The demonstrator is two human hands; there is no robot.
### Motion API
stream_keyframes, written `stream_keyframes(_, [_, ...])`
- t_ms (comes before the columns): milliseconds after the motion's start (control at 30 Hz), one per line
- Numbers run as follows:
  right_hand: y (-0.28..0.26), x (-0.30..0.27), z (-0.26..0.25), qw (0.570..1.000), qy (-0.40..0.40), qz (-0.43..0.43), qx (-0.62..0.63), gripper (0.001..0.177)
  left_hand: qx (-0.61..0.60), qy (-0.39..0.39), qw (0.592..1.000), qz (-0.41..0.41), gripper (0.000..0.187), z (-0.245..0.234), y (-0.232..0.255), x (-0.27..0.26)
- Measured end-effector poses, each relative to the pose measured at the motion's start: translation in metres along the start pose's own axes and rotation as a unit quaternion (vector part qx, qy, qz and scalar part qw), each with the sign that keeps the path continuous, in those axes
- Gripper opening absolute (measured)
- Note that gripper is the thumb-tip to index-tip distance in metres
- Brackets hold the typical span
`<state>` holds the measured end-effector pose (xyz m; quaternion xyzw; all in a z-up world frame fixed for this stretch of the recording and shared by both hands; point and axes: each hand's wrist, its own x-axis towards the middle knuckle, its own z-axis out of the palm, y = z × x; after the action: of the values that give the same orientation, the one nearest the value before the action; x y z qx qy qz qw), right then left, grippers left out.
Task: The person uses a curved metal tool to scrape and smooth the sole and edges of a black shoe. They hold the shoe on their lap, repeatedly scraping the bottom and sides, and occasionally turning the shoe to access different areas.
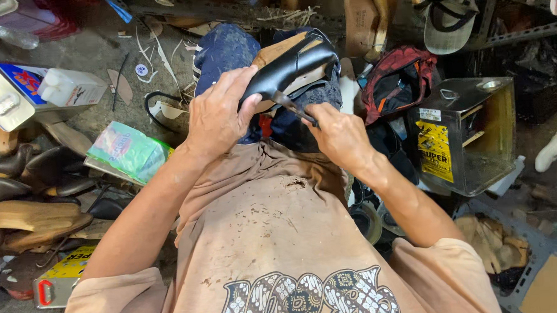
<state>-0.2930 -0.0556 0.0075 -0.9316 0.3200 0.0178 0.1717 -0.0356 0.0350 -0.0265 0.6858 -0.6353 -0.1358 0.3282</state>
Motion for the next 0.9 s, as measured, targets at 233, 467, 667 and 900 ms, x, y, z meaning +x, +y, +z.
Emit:
stream_keyframes(233, [-0.011,-0.016,-0.005,0.985,-0.043,0.034,-0.166,0.025,-0.009,-0.044,0.997,-0.060,0.051,-0.005,0.021,0.002])
stream_keyframes(467, [0.002,-0.002,-0.016,0.996,-0.078,0.033,0.017,0.022,0.048,-0.044,0.998,-0.025,0.049,-0.004,0.013,0.009])
stream_keyframes(667, [-0.005,-0.020,0.009,0.993,-0.078,0.084,-0.020,0.023,0.094,-0.056,0.994,0.005,0.049,-0.006,0.022,0.004])
stream_keyframes(900, [-0.003,0.017,-0.047,0.937,-0.294,0.115,0.149,0.029,0.029,-0.266,0.946,-0.184,0.066,-0.008,0.037,0.048])
